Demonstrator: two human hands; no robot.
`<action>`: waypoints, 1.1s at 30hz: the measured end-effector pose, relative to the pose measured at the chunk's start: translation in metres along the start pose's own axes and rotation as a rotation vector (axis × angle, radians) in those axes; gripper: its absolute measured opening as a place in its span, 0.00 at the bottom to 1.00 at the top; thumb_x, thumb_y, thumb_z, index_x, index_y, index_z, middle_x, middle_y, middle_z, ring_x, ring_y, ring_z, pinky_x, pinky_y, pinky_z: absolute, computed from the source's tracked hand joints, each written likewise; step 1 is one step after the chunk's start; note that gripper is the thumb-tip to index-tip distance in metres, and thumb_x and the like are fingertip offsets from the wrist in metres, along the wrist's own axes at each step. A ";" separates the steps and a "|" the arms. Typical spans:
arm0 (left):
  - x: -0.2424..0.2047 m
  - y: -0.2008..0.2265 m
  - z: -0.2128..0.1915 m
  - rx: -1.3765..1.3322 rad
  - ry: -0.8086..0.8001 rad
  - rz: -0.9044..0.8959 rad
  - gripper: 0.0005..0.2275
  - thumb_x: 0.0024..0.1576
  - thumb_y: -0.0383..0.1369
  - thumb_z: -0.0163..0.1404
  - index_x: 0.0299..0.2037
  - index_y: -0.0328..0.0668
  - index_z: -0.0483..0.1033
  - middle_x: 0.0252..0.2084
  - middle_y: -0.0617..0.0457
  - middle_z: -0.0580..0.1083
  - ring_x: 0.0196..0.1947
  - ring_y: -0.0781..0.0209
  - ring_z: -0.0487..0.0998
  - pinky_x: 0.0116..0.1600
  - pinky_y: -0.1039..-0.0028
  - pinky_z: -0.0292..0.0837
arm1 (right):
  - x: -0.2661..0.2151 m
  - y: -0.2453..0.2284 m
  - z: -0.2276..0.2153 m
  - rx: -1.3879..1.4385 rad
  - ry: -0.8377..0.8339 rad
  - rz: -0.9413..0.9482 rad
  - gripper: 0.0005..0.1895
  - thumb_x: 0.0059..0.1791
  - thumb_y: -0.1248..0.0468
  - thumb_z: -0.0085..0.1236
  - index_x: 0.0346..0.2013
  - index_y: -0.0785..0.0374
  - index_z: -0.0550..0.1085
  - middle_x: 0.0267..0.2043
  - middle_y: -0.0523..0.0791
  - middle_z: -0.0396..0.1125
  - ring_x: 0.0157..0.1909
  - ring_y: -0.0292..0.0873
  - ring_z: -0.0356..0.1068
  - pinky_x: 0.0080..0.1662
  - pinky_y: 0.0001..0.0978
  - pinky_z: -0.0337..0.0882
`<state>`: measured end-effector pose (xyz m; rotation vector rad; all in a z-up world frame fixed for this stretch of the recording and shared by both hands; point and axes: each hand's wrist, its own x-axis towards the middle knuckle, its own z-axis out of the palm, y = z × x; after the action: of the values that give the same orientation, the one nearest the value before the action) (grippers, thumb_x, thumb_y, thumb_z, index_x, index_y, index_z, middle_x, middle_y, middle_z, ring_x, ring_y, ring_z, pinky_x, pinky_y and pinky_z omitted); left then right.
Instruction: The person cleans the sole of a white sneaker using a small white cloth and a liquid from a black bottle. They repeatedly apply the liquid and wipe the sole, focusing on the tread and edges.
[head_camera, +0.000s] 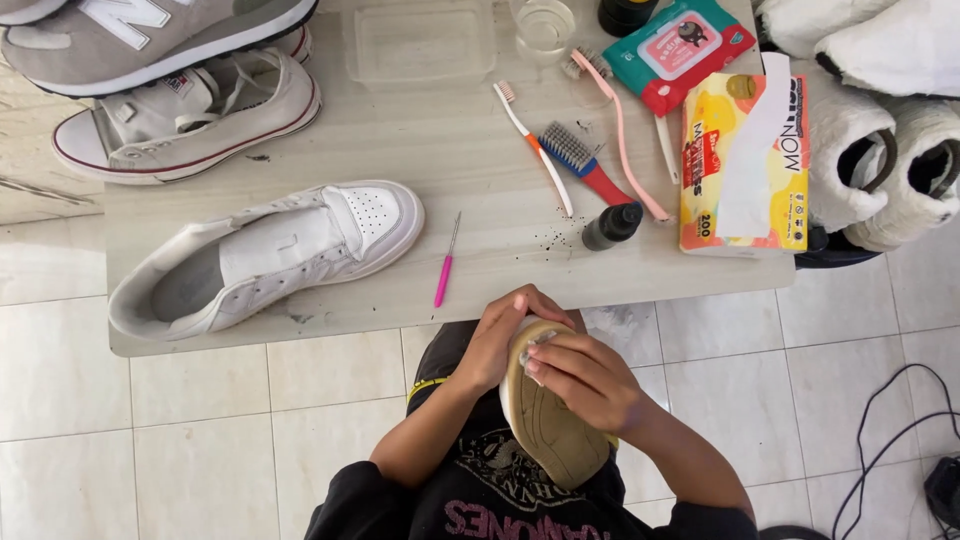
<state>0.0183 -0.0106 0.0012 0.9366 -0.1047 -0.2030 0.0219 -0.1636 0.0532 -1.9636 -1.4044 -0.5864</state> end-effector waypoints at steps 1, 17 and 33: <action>0.002 -0.007 -0.004 -0.033 -0.020 0.006 0.20 0.66 0.42 0.36 0.36 0.34 0.75 0.38 0.44 0.76 0.42 0.55 0.77 0.51 0.70 0.73 | 0.004 0.001 0.001 0.035 0.023 0.000 0.08 0.45 0.77 0.63 0.38 0.76 0.75 0.45 0.55 0.70 0.45 0.52 0.72 0.49 0.36 0.80; 0.018 -0.010 -0.014 -0.121 -0.106 -0.114 0.17 0.66 0.38 0.40 0.32 0.33 0.75 0.34 0.41 0.77 0.36 0.54 0.78 0.45 0.70 0.74 | -0.017 0.014 0.023 -0.065 -0.086 -0.225 0.07 0.49 0.69 0.61 0.37 0.72 0.76 0.38 0.52 0.72 0.41 0.47 0.75 0.45 0.29 0.81; 0.025 -0.020 -0.018 -0.014 -0.041 -0.191 0.17 0.64 0.40 0.41 0.28 0.38 0.75 0.33 0.45 0.78 0.33 0.58 0.78 0.40 0.72 0.74 | -0.045 0.010 0.040 0.147 -0.585 -0.359 0.08 0.44 0.78 0.44 0.26 0.76 0.73 0.33 0.59 0.68 0.36 0.53 0.71 0.45 0.28 0.78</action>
<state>0.0433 -0.0128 -0.0257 0.9286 -0.0515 -0.3997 0.0167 -0.1665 -0.0074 -1.8508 -2.1160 -0.0396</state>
